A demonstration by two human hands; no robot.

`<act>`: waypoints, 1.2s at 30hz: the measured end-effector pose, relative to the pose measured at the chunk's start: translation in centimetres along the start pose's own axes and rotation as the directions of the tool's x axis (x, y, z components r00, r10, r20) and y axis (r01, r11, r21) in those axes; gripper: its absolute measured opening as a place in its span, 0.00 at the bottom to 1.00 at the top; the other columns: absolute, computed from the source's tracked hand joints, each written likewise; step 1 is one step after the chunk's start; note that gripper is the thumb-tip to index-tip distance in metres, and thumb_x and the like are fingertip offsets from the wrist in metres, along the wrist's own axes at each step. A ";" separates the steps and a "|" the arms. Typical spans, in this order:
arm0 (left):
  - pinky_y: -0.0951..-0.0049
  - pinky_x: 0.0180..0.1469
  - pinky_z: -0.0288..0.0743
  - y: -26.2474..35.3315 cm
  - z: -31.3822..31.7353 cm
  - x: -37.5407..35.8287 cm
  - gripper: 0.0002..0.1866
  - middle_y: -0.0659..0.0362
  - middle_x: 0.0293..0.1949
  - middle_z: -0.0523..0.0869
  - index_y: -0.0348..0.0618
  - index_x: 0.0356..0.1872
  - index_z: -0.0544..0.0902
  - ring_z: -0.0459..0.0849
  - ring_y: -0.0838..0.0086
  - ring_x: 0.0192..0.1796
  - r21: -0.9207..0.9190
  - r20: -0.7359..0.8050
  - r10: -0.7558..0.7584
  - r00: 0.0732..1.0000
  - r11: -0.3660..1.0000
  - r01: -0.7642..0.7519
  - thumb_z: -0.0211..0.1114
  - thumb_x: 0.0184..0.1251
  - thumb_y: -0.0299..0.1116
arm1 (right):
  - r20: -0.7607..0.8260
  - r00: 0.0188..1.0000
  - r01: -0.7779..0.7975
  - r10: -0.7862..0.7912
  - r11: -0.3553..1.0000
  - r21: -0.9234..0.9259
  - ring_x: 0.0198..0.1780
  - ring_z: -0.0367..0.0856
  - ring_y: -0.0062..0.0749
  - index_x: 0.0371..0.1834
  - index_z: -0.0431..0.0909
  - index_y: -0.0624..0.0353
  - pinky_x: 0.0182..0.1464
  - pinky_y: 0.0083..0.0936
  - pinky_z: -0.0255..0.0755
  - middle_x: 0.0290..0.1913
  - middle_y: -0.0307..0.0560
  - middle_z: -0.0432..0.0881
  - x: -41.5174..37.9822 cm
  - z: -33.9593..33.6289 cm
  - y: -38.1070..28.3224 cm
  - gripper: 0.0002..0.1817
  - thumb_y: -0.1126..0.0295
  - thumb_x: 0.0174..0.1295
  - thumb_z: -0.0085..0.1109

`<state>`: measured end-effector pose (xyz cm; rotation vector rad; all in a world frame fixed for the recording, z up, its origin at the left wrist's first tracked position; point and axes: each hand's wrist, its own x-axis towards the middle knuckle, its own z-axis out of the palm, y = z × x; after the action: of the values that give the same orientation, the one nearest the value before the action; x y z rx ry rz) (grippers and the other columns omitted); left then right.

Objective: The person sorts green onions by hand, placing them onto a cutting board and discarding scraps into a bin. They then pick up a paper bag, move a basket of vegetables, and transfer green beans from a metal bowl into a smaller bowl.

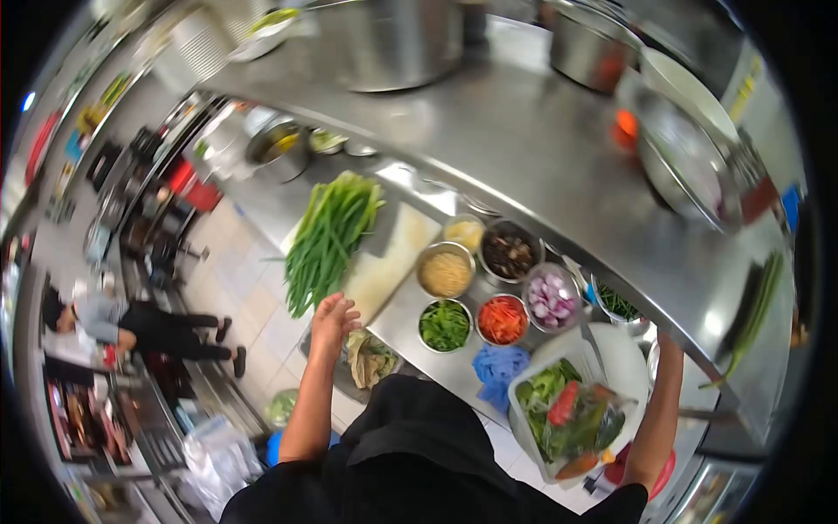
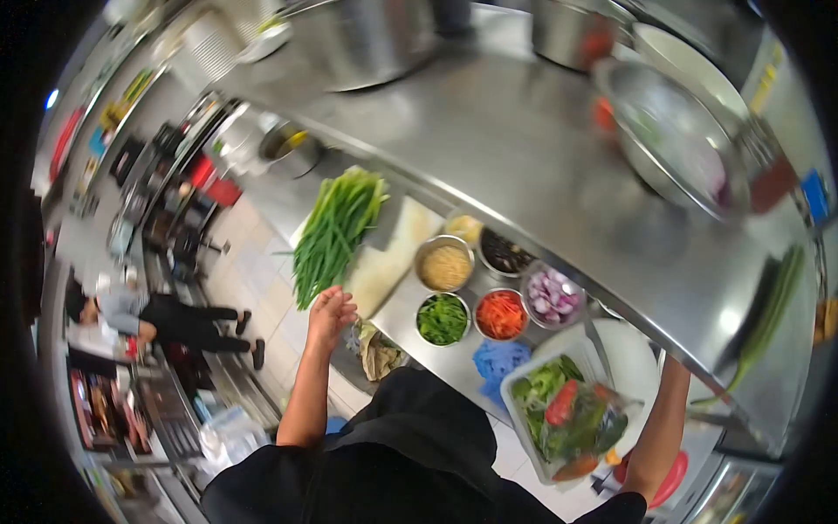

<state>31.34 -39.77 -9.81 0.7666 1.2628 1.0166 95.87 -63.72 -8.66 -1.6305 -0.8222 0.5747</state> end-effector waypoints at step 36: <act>0.61 0.30 0.76 -22.7 -72.2 -18.4 0.16 0.53 0.39 0.74 0.46 0.49 0.69 0.76 0.61 0.34 -0.482 -0.658 -0.546 0.518 0.834 0.267 0.53 0.61 0.38 | 0.466 0.766 -0.540 0.442 0.836 0.095 0.20 0.76 0.33 0.51 0.63 0.62 0.21 0.26 0.74 0.28 0.48 0.76 -16.5 79.2 -22.1 0.23 0.82 0.51 0.55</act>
<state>-35.42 -70.49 -35.59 -0.3368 1.8395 1.1430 21.82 -24.60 -5.30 -1.5263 -0.5927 1.3986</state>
